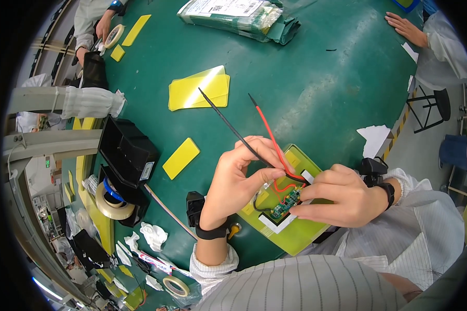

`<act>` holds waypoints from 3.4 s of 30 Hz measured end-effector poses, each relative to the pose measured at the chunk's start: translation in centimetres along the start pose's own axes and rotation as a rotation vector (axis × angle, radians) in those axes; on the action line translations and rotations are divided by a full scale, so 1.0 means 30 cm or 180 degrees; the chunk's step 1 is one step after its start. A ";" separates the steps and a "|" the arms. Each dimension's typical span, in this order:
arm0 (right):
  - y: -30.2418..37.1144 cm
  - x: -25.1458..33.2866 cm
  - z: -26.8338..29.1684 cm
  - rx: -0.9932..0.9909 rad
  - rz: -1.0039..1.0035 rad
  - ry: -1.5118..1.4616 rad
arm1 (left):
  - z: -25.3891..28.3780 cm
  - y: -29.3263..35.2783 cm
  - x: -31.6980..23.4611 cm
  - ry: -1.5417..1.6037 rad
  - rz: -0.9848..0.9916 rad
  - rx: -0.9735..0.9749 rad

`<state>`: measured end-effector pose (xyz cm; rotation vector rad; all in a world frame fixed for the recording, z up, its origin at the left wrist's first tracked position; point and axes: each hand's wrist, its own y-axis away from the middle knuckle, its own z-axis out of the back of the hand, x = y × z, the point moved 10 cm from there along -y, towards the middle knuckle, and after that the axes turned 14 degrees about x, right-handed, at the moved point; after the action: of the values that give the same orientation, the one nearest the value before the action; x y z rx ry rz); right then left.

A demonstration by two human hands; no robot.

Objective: Assembling a battery pack by attaching a circuit board and applying protective tape.

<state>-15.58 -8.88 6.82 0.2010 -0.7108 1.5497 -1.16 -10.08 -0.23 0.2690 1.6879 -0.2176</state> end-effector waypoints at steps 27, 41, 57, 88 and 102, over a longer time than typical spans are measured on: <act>-0.015 0.008 -0.002 0.0129 -0.0022 -0.0075 | -0.005 0.006 -0.004 -0.0149 -0.0015 0.0075; 0.087 -0.196 0.015 -0.0182 -0.0853 -0.1182 | -0.001 0.010 -0.003 -0.0022 0.0129 -0.0022; 0.075 -0.191 0.002 -0.0219 -0.0910 -0.1491 | 0.000 0.014 -0.004 -0.0203 0.0046 0.0018; 0.074 -0.183 0.012 -0.0339 -0.1079 -0.1050 | -0.005 0.010 -0.001 0.0201 0.0029 -0.0058; 0.084 -0.182 0.006 -0.0357 -0.1089 -0.1004 | -0.030 0.012 -0.027 0.0522 -0.0088 0.0193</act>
<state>-17.31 -13.41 3.27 0.4657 -0.9542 1.1589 -1.82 -9.52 0.70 0.3159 1.8502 -0.2736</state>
